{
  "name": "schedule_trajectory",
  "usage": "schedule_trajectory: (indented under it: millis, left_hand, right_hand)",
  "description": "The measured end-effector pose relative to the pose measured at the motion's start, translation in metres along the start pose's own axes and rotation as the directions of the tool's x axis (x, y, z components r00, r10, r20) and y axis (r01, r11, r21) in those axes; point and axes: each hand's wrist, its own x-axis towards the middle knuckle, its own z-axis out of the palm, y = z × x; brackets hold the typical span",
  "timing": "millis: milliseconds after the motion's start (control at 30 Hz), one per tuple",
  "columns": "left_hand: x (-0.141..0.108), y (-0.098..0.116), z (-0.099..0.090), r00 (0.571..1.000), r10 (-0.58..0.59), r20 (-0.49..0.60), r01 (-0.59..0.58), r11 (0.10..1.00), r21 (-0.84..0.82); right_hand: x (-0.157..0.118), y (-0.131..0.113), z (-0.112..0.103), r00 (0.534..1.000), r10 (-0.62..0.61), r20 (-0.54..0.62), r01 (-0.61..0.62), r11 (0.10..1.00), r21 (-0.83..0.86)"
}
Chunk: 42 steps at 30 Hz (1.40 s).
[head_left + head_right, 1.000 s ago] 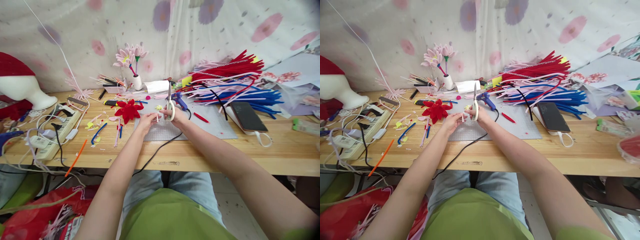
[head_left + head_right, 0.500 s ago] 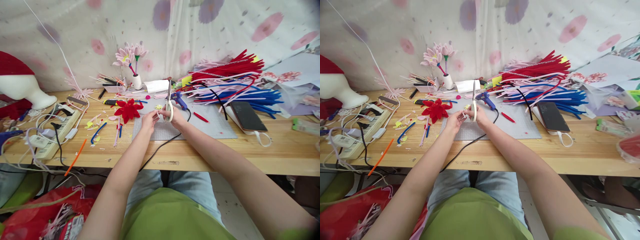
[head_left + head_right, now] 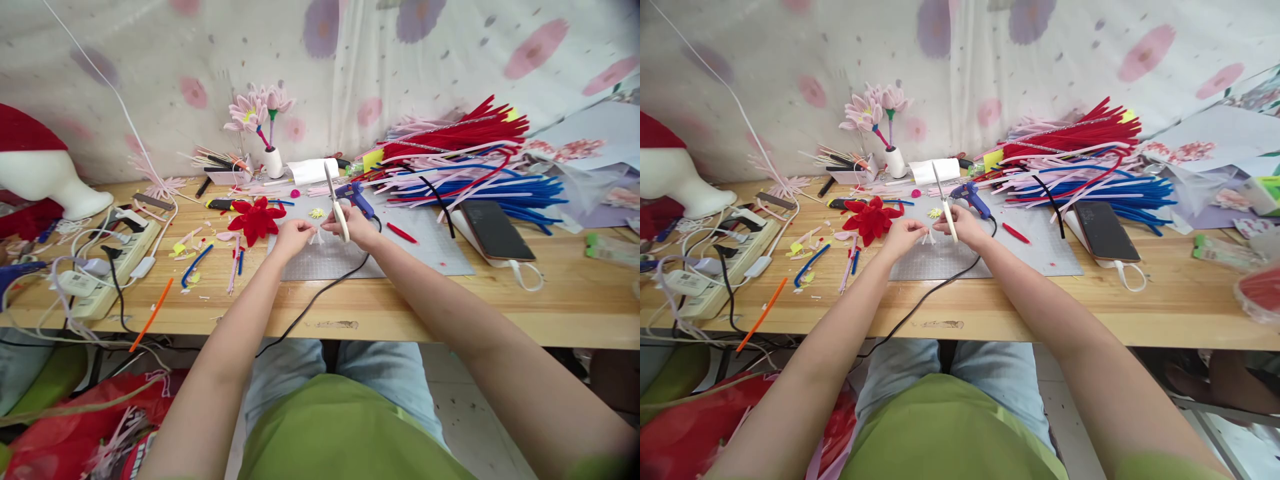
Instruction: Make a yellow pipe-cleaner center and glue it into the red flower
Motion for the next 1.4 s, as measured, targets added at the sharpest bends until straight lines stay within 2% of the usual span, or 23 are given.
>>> schedule_trajectory:
  millis: [67, 167, 367, 500, 667, 867, 1000, 1133, 1267, 1400]
  left_hand:
    - [0.001, 0.001, 0.000, 1.000, 0.003, 0.031, -0.004, 1.000, 0.024]
    - [0.001, 0.002, 0.000, 0.998, -0.024, 0.054, 0.026, 0.999, -0.033]
    - [-0.002, 0.006, 0.004, 0.973, -0.192, 0.124, 0.218, 0.943, -0.250]
    - [-0.003, 0.011, 0.006, 0.961, -0.249, 0.119, 0.273, 0.919, -0.286]
    - [-0.006, 0.016, 0.005, 0.947, -0.282, 0.156, 0.319, 0.888, -0.331]
    - [-0.011, 0.018, 0.010, 0.951, -0.297, 0.087, 0.310, 0.903, -0.298]
    - [-0.014, 0.019, 0.015, 0.948, -0.268, 0.171, 0.309, 0.901, -0.305]
    - [-0.017, 0.021, 0.018, 0.941, -0.266, 0.211, 0.327, 0.879, -0.348]
    - [-0.018, 0.022, 0.017, 0.922, -0.279, 0.270, 0.374, 0.823, -0.427]
    - [-0.020, 0.023, 0.016, 0.902, -0.301, 0.309, 0.423, 0.761, -0.493]
  right_hand:
    - [0.001, 0.000, 0.004, 0.999, -0.008, 0.038, 0.008, 1.000, -0.005]
    - [0.002, 0.002, 0.009, 0.999, -0.009, 0.044, 0.009, 1.000, -0.012]
    - [0.004, 0.005, 0.011, 1.000, 0.014, -0.006, -0.015, 0.996, -0.093]
    - [0.007, 0.007, 0.012, 0.998, 0.022, -0.063, -0.031, 0.987, -0.156]
    - [0.004, 0.007, 0.016, 0.984, 0.092, -0.152, -0.095, 0.995, -0.007]
    - [0.001, 0.007, 0.015, 0.979, 0.118, -0.166, -0.101, 0.989, 0.109]
    - [0.002, 0.007, 0.014, 0.978, 0.126, -0.163, -0.106, 0.986, 0.129]
    - [0.001, 0.006, 0.017, 0.970, 0.185, -0.160, -0.154, 0.970, 0.188]
    - [0.002, 0.007, 0.020, 0.956, 0.246, -0.161, -0.195, 0.940, 0.280]
    - [0.002, 0.006, 0.021, 0.957, 0.241, -0.163, -0.181, 0.931, 0.316]
